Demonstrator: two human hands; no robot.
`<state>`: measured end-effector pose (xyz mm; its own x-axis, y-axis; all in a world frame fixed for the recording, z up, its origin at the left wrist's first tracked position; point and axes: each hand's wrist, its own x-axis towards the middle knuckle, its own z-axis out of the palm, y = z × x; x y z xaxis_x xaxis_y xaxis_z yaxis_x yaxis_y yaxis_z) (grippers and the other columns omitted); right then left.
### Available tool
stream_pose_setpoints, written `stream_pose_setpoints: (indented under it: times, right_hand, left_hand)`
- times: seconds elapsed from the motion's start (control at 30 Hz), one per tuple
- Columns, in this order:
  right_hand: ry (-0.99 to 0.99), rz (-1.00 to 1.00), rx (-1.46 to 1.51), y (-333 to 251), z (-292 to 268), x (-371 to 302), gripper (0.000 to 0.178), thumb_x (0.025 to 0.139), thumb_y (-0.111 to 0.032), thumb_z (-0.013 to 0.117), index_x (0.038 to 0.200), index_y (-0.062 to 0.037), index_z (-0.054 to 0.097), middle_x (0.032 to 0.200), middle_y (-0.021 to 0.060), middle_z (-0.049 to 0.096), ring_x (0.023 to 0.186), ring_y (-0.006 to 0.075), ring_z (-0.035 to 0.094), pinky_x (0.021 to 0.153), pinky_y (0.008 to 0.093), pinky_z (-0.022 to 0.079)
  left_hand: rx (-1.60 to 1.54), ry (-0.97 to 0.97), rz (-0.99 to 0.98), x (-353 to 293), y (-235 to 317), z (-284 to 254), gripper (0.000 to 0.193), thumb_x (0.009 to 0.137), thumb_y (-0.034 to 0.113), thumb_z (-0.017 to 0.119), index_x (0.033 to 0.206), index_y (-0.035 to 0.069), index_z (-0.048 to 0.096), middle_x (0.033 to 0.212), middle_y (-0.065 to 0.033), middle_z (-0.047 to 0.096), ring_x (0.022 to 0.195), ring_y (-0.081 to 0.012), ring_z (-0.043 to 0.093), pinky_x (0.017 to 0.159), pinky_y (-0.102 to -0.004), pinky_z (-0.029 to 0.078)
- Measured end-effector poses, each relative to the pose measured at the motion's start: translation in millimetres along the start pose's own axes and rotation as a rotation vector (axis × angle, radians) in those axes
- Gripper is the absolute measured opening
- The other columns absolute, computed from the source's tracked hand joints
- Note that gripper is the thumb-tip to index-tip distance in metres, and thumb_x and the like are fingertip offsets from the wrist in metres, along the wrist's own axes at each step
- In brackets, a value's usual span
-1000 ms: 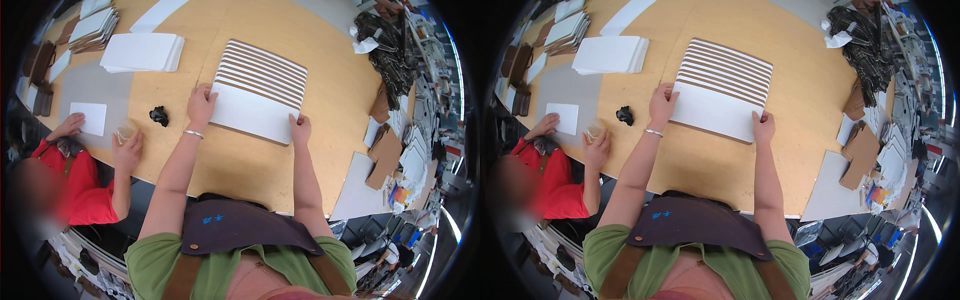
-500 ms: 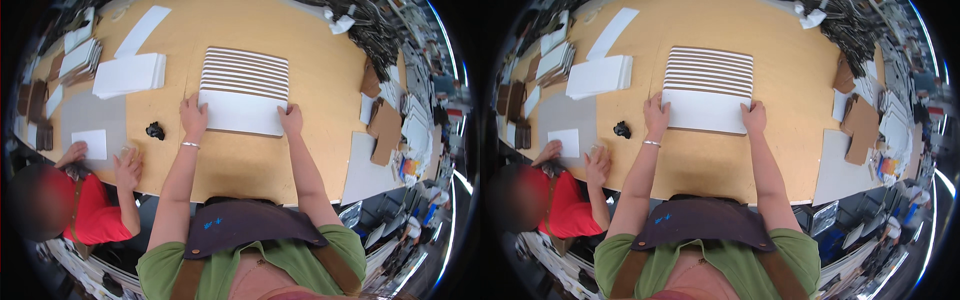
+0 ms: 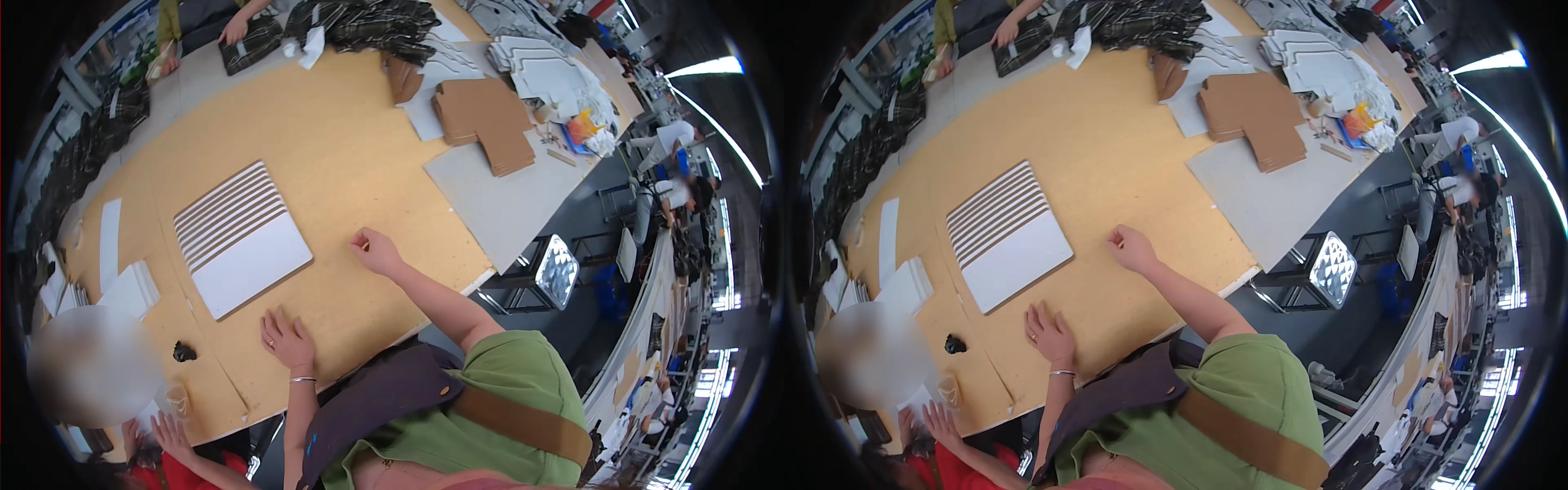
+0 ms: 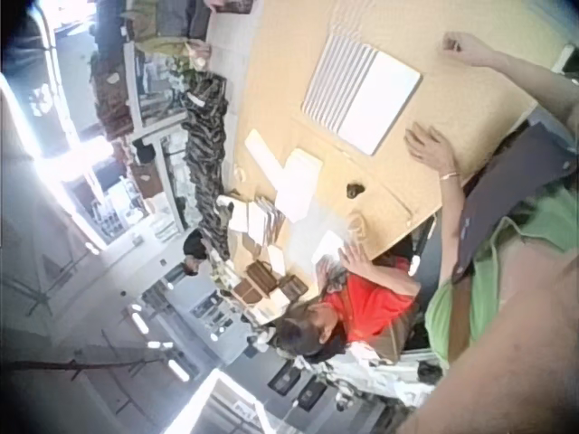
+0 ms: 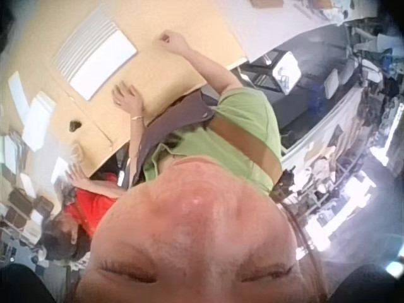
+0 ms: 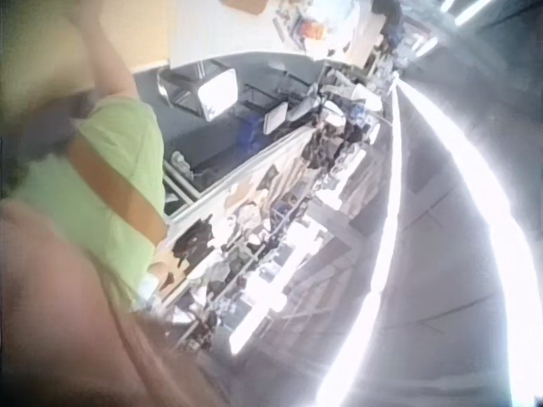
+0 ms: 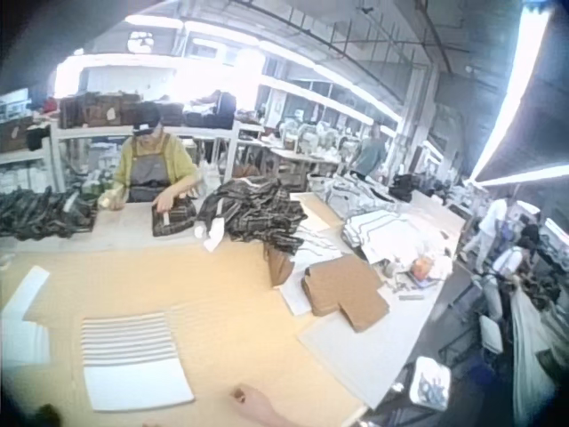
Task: The recorder joins leather and stiffener components using pliers, a wooden block for pressing, and adhesive applied with a brush.
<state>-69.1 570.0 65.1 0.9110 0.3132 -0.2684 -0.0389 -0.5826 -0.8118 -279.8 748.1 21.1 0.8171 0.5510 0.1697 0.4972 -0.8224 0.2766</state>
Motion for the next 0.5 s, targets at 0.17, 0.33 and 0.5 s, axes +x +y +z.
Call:
stream_pose_setpoints:
  times: [0.17, 0.33, 0.5]
  right_hand:
    - [0.186, 0.068, -0.044, 57.1, -90.2, -62.0, 0.017, 0.08, -0.019, 0.063, 0.087, -0.0031, 0.059, 0.079, 0.0068, 0.064, 0.071, 0.0167, 0.062, 0.065, 0.0292, 0.049]
    - [0.401, 0.264, -0.062, 115.4, -154.0, -150.1, 0.02, 0.078, -0.022, 0.064, 0.083, -0.0034, 0.062, 0.075, 0.0081, 0.065, 0.07, 0.0187, 0.063, 0.066, 0.0305, 0.049]
    - [0.587, 0.34, 0.118, 197.3, -218.9, -195.2, 0.019, 0.078, -0.021, 0.066, 0.081, -0.0033, 0.062, 0.069, 0.0038, 0.062, 0.064, 0.0111, 0.057, 0.061, 0.0267, 0.047]
  left_hand:
    - [0.005, 0.012, -0.016, 1.6, 11.5, -2.5, 0.043, 0.086, 0.024, 0.052, 0.127, 0.012, 0.048, 0.136, -0.0111, 0.04, 0.129, -0.0288, 0.032, 0.104, -0.0457, 0.021]
    - [0.008, 0.024, -0.005, 1.0, -2.5, 2.2, 0.042, 0.087, 0.024, 0.05, 0.127, 0.012, 0.047, 0.137, -0.0109, 0.04, 0.128, -0.0287, 0.033, 0.104, -0.0451, 0.021]
    - [-0.04, 0.022, -0.019, -3.8, 13.3, 7.6, 0.044, 0.088, 0.023, 0.05, 0.13, 0.012, 0.044, 0.138, -0.012, 0.038, 0.128, -0.0297, 0.032, 0.103, -0.046, 0.022]
